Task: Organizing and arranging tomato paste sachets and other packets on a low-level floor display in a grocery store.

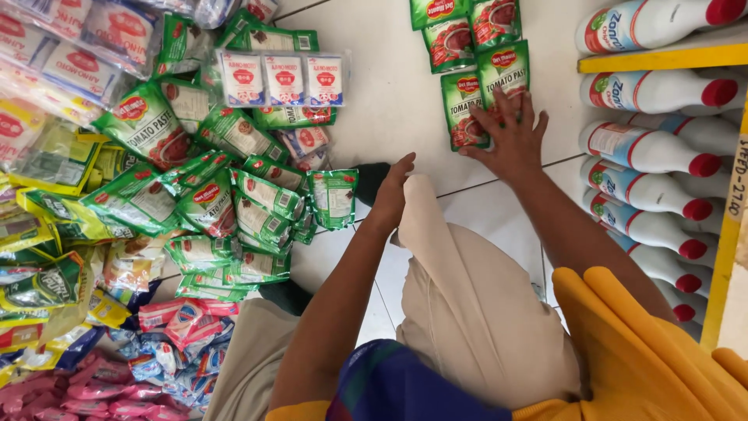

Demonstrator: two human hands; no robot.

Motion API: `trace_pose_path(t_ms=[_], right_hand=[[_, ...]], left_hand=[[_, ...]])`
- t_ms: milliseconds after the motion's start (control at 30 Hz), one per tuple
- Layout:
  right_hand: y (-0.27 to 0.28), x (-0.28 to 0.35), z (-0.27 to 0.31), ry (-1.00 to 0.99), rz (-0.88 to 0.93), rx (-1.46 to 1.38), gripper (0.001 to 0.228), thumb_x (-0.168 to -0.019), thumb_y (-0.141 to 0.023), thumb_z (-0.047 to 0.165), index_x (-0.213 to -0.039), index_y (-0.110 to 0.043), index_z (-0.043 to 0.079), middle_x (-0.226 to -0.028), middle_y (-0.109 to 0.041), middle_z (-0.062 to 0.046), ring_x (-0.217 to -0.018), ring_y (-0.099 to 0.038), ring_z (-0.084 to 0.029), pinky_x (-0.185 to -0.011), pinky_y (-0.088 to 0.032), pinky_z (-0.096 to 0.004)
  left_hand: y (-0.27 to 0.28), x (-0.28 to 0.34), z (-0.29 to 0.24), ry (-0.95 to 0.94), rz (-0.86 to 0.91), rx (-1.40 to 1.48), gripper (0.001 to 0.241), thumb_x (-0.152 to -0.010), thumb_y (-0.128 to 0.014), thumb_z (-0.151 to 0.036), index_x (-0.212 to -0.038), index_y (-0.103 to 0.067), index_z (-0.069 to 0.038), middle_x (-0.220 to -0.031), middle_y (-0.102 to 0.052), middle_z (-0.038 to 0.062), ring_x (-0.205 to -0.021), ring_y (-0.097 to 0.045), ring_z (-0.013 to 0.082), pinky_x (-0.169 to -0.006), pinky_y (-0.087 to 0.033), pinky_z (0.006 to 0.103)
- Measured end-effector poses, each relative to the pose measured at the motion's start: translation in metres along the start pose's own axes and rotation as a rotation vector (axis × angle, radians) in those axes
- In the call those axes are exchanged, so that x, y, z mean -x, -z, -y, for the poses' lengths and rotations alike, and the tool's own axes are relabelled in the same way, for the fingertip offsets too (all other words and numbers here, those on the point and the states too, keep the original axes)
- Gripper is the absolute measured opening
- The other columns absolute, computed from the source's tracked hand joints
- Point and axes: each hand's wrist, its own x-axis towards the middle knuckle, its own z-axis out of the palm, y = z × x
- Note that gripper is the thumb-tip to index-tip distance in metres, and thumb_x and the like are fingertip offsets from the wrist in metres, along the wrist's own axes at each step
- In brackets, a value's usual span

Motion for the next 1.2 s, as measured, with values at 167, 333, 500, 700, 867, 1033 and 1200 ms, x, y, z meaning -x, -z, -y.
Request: trace_pose_path(t_ms=[167,333,500,700,867,1033,1200], right_hand=[[0.016,-0.005,0.001,0.112,0.031,0.078,0.089,-0.075,-0.074,0.076,-0.153,-0.053,0.040,-0.174,-0.026,-0.004,-0.158,-0.011,-0.045,-0.113,-0.011,-0.083],[0.006,-0.004,-0.010,0.177,0.021,0.120,0.093,-0.074,-0.081,0.061,-0.159,-0.049,0.040,-0.175,-0.027,-0.007,-0.158,-0.015,-0.046,-0.111,-0.014,-0.083],[-0.005,-0.005,-0.013,0.219,-0.024,0.192,0.090,-0.081,-0.084,0.054,-0.162,-0.050,0.038,-0.174,-0.032,-0.008,-0.160,-0.019,-0.045,-0.115,-0.015,-0.081],[0.016,-0.001,0.035,0.280,-0.094,0.152,0.081,-0.083,-0.083,0.039,-0.155,-0.053,0.018,-0.167,-0.035,-0.016,-0.155,-0.025,-0.046,-0.118,-0.019,-0.074],[0.001,-0.014,0.110,0.494,-0.020,-0.273,0.052,-0.089,-0.078,0.025,-0.136,-0.062,0.011,-0.144,-0.058,-0.013,-0.137,-0.051,-0.038,-0.117,-0.040,-0.050],[-0.056,-0.037,0.163,0.359,0.390,-0.794,0.037,-0.097,-0.067,0.023,-0.132,-0.064,0.010,-0.128,-0.066,-0.010,-0.122,-0.061,-0.025,-0.104,-0.048,-0.035],[-0.072,-0.062,0.185,0.121,0.643,-1.196,0.037,-0.107,-0.055,0.031,-0.134,-0.063,0.007,-0.129,-0.067,-0.006,-0.124,-0.061,-0.018,-0.109,-0.047,-0.032]], left_hand=[[0.003,0.015,0.004,-0.123,-0.040,-0.115,0.052,-0.105,-0.044,-0.006,-0.157,-0.046,-0.014,-0.152,-0.049,0.021,-0.135,-0.052,0.0335,-0.112,-0.046,0.0410],[0.008,0.026,-0.004,-0.232,-0.124,-0.470,0.065,-0.090,-0.047,0.007,-0.152,-0.048,-0.013,-0.142,-0.057,0.019,-0.127,-0.059,0.0386,-0.106,-0.049,0.0426],[0.011,0.025,-0.008,-0.209,-0.223,-0.522,0.057,-0.090,-0.063,-0.008,-0.145,-0.049,-0.012,-0.135,-0.054,0.019,-0.119,-0.057,0.0414,-0.100,-0.050,0.0451],[0.030,0.030,-0.013,-0.293,-0.408,-0.922,0.046,-0.087,-0.069,-0.012,-0.130,-0.054,-0.010,-0.130,-0.056,0.017,-0.122,-0.055,0.0408,-0.103,-0.047,0.0484],[0.066,0.042,-0.030,-0.262,-0.668,-1.454,0.048,-0.078,-0.070,-0.015,-0.123,-0.055,-0.007,-0.123,-0.058,0.019,-0.123,-0.057,0.0378,-0.106,-0.043,0.0541],[0.090,0.040,-0.024,-0.092,-0.358,-1.323,0.032,-0.086,-0.067,-0.011,-0.118,-0.065,-0.013,-0.126,-0.060,0.009,-0.122,-0.059,0.0322,-0.105,-0.045,0.0541],[0.094,0.048,-0.041,-0.235,-0.320,-1.147,0.035,-0.083,-0.068,-0.005,-0.116,-0.069,-0.016,-0.124,-0.061,0.005,-0.116,-0.060,0.0335,-0.097,-0.049,0.0536]])
